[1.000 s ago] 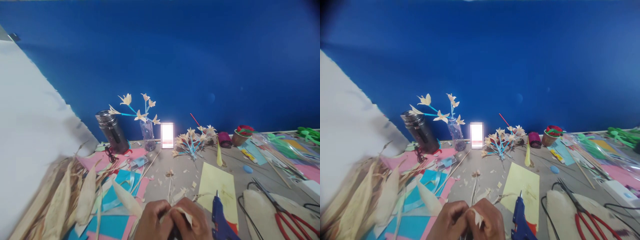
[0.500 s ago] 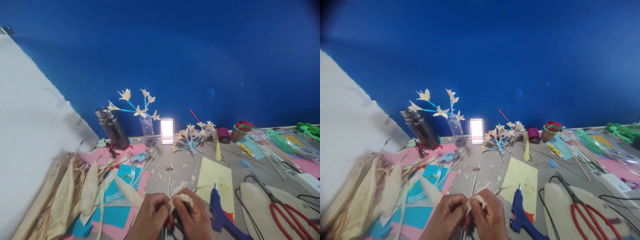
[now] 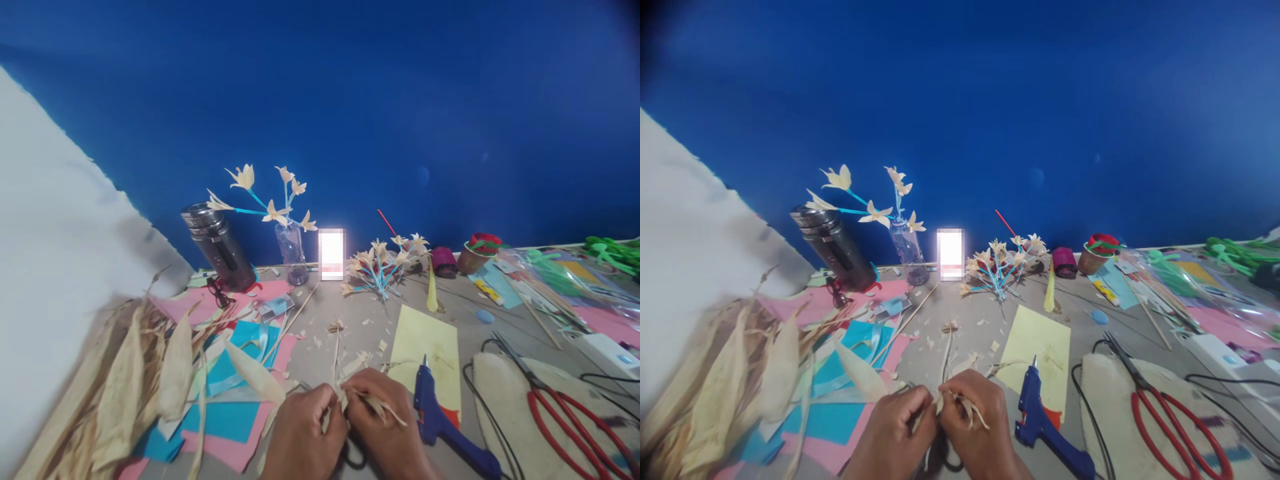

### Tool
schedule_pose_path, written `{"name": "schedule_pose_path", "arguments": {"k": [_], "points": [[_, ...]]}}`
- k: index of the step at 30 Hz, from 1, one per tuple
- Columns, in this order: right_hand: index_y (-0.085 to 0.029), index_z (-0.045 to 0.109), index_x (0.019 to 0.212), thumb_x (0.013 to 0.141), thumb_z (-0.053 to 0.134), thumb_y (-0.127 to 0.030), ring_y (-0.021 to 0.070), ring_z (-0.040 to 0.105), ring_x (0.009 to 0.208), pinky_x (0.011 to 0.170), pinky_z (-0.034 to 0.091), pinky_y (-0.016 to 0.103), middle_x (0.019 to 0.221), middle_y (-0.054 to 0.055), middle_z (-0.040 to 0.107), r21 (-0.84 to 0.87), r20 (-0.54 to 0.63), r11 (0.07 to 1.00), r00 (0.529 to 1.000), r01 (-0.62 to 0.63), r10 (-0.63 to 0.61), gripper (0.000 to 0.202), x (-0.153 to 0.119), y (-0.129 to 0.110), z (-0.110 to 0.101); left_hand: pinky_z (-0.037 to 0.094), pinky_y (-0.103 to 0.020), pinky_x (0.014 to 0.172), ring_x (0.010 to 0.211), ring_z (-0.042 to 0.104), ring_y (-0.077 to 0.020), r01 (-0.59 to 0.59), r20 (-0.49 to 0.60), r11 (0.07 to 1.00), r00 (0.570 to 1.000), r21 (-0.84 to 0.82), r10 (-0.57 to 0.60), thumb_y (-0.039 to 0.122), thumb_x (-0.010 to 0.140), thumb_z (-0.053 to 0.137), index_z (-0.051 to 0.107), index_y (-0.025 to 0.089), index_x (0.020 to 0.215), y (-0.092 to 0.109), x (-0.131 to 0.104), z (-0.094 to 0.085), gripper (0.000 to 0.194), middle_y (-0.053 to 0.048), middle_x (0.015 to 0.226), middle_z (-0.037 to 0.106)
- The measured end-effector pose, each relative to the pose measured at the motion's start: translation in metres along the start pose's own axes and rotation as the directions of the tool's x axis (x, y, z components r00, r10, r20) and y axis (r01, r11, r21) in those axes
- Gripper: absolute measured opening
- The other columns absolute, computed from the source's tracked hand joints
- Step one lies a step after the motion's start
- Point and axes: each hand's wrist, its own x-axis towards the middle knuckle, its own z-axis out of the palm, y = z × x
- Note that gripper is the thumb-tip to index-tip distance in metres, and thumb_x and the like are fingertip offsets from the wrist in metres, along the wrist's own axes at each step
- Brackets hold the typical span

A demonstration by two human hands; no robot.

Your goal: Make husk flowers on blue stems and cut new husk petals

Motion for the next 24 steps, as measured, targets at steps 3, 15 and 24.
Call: {"name": "schedule_pose_path", "arguments": {"k": [3, 15, 24], "points": [[-0.02, 0.074, 0.073, 0.08, 0.055, -0.013, 0.0166, 0.069, 0.059, 0.059, 0.053, 0.024, 0.065, 0.003, 0.074, -0.004, -0.044, 1.0, 0.999, -0.009, 0.008, 0.021, 0.002, 0.006, -0.006, 0.023, -0.029, 0.058, 0.054, 0.04, -0.0142, 0.0, -0.026, 1.0, 1.0, 0.03, 0.001, 0.028, 0.084, 0.047, 0.038, 0.022, 0.058, 0.001, 0.0, -0.003, 0.028, 0.001, 0.053, 0.044], [-0.017, 0.07, 0.065, 0.073, 0.063, -0.02, 0.0148, 0.06, 0.054, 0.051, 0.046, 0.023, 0.058, 0.001, 0.067, 0.215, 0.18, 0.857, 0.882, -0.468, 0.436, 0.01, 0.005, -0.008, -0.007, 0.031, -0.026, 0.057, 0.059, 0.048, -0.0149, 0.047, -0.018, 0.986, 0.999, -0.161, -0.051, 0.038, 0.09, 0.047, 0.053, 0.021, 0.066, 0.012, -0.004, -0.006, 0.029, 0.001, 0.059, 0.055], [-0.021, 0.077, 0.078, 0.084, 0.056, -0.018, 0.0198, 0.073, 0.072, 0.069, 0.055, 0.029, 0.078, 0.006, 0.078, -0.129, -0.081, 0.987, 0.993, -0.096, 0.086, 0.022, 0.01, 0.01, -0.022, 0.028, -0.024, 0.052, 0.052, 0.042, -0.0118, 0.084, -0.016, 0.977, 0.996, -0.199, -0.088, 0.034, 0.085, 0.052, 0.048, 0.021, 0.061, 0.025, -0.008, -0.019, 0.028, 0.004, 0.053, 0.048]]}}
